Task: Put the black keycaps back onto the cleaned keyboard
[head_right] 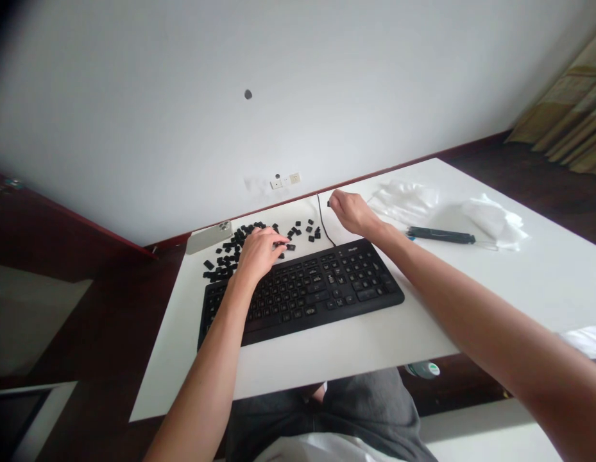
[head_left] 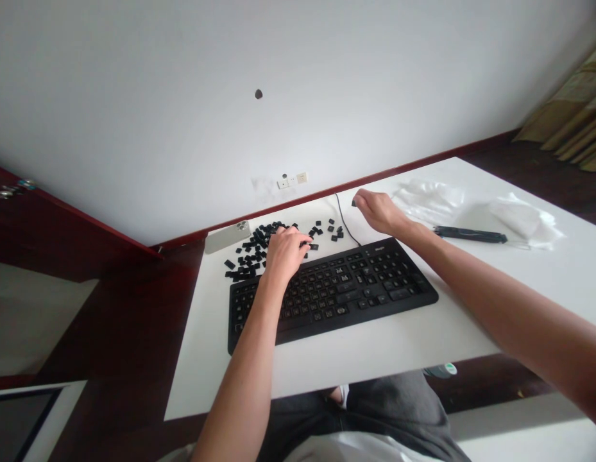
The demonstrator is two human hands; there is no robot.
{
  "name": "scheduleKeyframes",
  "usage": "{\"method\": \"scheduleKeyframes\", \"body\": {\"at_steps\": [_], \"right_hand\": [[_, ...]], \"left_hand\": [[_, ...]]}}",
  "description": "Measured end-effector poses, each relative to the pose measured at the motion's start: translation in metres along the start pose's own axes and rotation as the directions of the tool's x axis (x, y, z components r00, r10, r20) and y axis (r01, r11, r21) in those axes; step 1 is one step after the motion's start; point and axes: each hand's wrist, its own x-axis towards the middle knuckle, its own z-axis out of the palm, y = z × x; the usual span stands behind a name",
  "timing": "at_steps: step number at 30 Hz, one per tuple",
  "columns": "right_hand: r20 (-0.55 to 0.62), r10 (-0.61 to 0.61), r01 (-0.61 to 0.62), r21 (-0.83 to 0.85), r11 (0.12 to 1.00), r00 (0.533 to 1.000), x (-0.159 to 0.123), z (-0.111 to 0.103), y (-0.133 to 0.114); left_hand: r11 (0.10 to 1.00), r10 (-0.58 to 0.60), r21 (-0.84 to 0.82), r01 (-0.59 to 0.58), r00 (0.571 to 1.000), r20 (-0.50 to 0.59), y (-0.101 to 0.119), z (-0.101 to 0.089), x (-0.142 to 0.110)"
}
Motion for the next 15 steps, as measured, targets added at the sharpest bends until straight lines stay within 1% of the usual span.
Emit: {"method": "scheduleKeyframes", "body": {"at_steps": [4, 8, 12, 15], "right_hand": [[0.098, 0.011, -0.013, 0.023, 1.0, 0.995, 0.0, 0.003, 0.005], [0.169, -0.007, -0.017, 0.139, 0.99, 0.986, -0.002, 0.009, 0.002], [0.156, -0.021, -0.01, 0.199, 0.98, 0.988, 0.0, 0.016, 0.004], [0.132, 0.017, -0.041, 0.18, 0.983, 0.991, 0.002, 0.018, 0.008]], "left_hand": [[1.0, 0.011, -0.001, -0.011, 1.0, 0.014, -0.003, 0.002, 0.003], [1.0, 0.005, -0.009, -0.005, 1.0, 0.025, -0.005, 0.002, 0.006], [1.0, 0.003, -0.023, -0.002, 0.999, 0.044, -0.006, 0.0, 0.01], [1.0, -0.011, -0.025, 0.012, 0.999, 0.053, -0.006, -0.001, 0.011]]}}
